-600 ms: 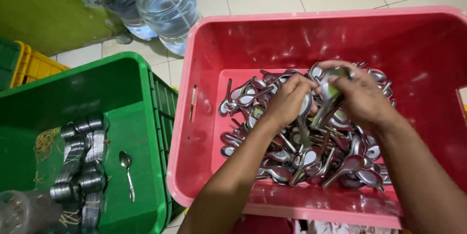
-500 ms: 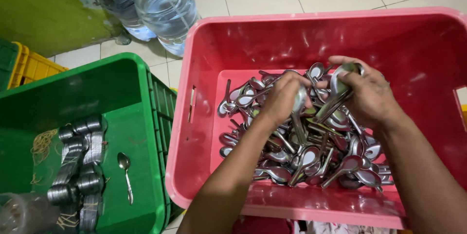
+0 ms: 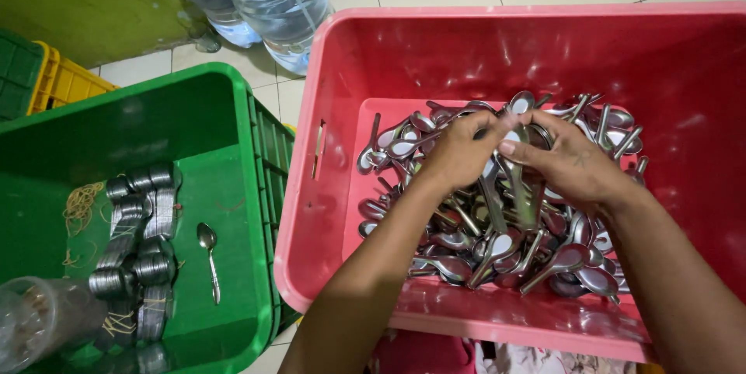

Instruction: The person gathers metal spoons from a pink bin, aligns them into small stacks, and secures each stack with a rubber band. The person then places the bundled spoons into a green bin. The process repeats throughout the clip.

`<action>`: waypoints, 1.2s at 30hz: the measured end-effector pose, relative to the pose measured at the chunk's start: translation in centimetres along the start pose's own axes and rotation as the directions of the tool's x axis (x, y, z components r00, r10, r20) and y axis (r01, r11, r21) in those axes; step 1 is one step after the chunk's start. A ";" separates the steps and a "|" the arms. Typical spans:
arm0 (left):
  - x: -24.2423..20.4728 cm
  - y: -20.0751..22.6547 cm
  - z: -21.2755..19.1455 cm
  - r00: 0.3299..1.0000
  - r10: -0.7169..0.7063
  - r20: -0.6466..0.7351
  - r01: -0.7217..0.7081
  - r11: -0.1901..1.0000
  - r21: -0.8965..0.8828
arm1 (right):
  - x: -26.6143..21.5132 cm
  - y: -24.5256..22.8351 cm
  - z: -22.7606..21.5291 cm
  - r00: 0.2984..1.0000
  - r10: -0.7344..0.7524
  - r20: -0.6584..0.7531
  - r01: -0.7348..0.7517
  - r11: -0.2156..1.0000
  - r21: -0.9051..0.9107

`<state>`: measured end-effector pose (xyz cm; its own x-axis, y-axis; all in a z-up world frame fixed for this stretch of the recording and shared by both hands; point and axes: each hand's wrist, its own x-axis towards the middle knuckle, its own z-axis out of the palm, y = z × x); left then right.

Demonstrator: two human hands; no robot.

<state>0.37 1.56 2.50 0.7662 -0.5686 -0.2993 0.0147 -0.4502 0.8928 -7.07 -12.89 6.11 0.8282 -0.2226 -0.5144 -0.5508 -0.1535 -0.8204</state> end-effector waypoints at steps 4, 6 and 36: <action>0.6 0.2 0.6 0.999 -0.009 0.051 0.013 0.996 -0.083 | 0.3 0.1 -0.7 0.999 -0.046 0.012 0.046 0.998 -0.034; 1.2 -1.2 1.3 0.999 0.048 0.019 -0.040 0.950 -0.309 | 0.4 -0.1 -0.7 0.986 -0.026 -0.166 0.025 1.000 -0.010; 2.5 -4.1 1.4 0.957 0.284 -0.052 -0.273 0.833 -0.481 | 0.9 3.0 -1.2 0.960 -0.279 -0.001 0.279 0.960 0.042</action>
<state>1.29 1.00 -2.34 0.7708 -0.6369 -0.0152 0.1116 0.1115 0.9875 -8.09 -14.75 3.51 0.9488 -0.1717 -0.2650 -0.2934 -0.1691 -0.9409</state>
